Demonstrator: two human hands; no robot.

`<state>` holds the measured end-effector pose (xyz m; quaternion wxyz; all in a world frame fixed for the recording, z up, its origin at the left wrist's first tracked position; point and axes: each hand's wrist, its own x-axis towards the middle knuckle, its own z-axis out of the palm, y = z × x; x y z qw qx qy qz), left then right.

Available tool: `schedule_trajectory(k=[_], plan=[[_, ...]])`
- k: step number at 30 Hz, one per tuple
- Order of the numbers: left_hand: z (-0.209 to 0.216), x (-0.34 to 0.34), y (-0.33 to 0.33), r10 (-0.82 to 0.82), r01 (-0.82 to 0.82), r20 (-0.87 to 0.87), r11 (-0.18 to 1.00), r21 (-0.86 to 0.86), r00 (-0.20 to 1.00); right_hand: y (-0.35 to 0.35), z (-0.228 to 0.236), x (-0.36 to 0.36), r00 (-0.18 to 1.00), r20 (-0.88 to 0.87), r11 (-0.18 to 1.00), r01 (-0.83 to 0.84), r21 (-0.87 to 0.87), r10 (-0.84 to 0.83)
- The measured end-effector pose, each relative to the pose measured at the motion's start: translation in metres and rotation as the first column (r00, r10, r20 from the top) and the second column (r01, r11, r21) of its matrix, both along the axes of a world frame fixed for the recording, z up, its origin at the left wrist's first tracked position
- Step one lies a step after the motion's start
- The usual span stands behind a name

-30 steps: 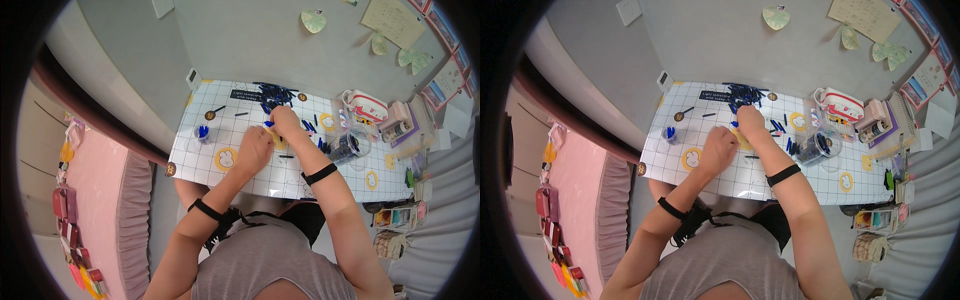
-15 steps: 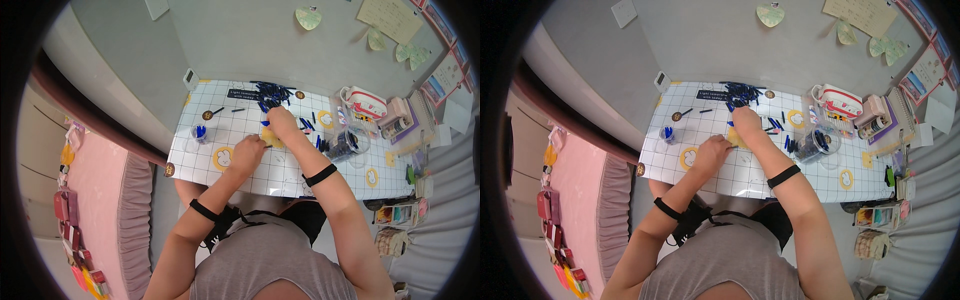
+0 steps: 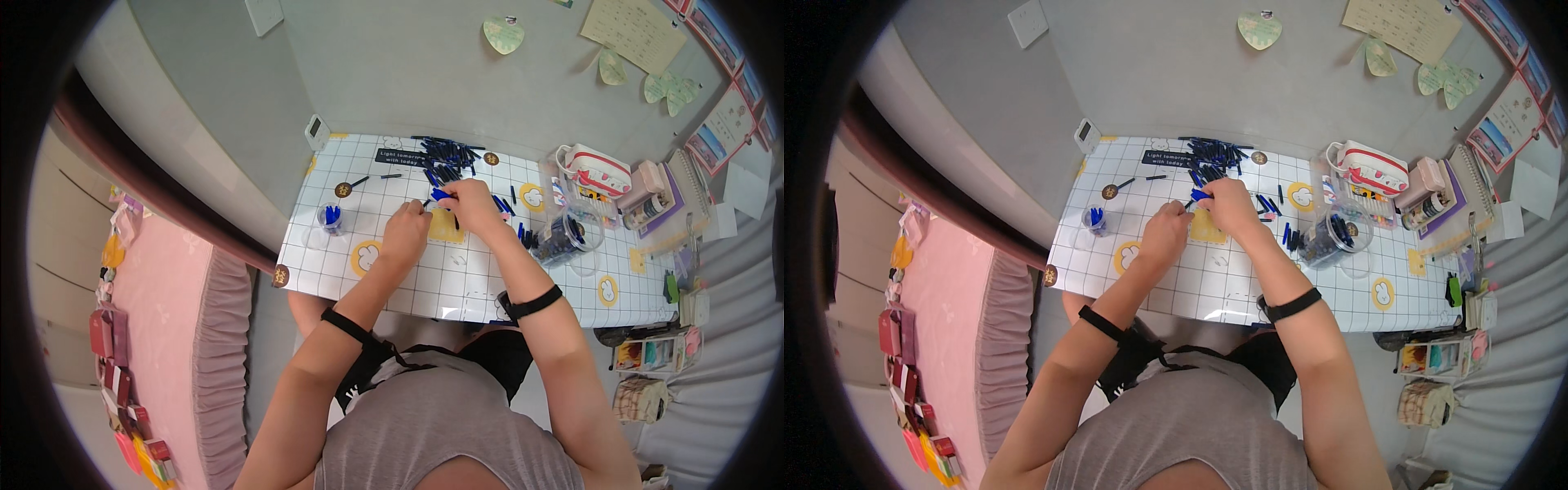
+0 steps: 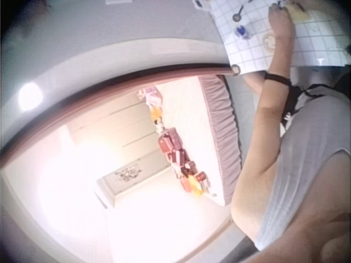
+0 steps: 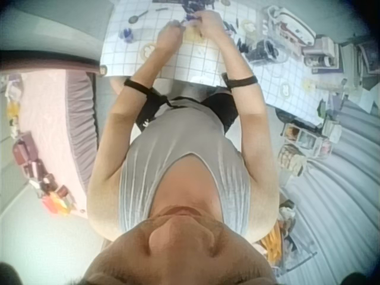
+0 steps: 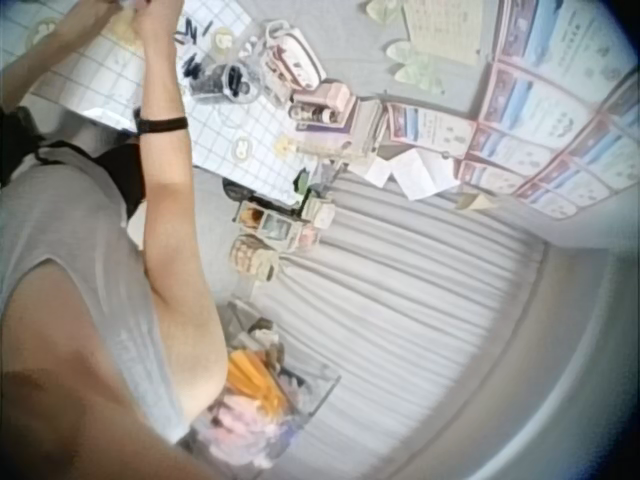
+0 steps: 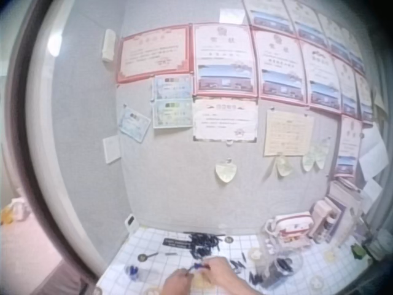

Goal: The person repeatedly picks up pen barrels and ink cartridges from a table, inserts the cartridges into the barrels, and places the assembled pens into a clear plastic cup. The person handles both black and blue pens throughout the clip.

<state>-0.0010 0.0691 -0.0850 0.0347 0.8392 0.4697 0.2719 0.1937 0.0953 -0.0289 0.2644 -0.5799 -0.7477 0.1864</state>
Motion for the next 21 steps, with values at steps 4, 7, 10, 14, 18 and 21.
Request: schedule_trajectory(k=[4,7,10,14,18,21], plan=[[0.011,0.007,-0.007,-0.012,0.012,0.278,1.0,0.002,0.961,-0.029,0.01,0.014,0.941,-0.33,0.962,-0.024,-0.271,-0.07],[0.022,0.009,-0.022,0.069,0.106,0.555,0.955,-0.277,0.829,-0.054,0.009,0.02,0.838,-0.525,0.924,-0.071,-0.376,-0.149],[0.029,0.008,-0.037,0.187,0.251,0.68,0.834,-0.492,0.709,-0.072,0.001,0.017,0.754,-0.627,0.904,-0.109,-0.413,-0.195],[0.026,0.013,-0.054,0.297,0.382,0.79,0.749,-0.541,0.537,-0.094,-0.014,0.011,0.75,-0.629,0.925,-0.063,-0.374,-0.203],[0.015,0.006,-0.054,0.298,0.482,0.822,0.693,-0.536,0.486,-0.104,-0.035,0.005,0.718,-0.66,0.939,-0.025,-0.343,-0.222],[0.006,0.002,-0.054,0.247,0.484,0.829,0.715,-0.505,0.501,-0.108,-0.05,0.003,0.66,-0.715,0.95,-0.01,-0.312,-0.228]])
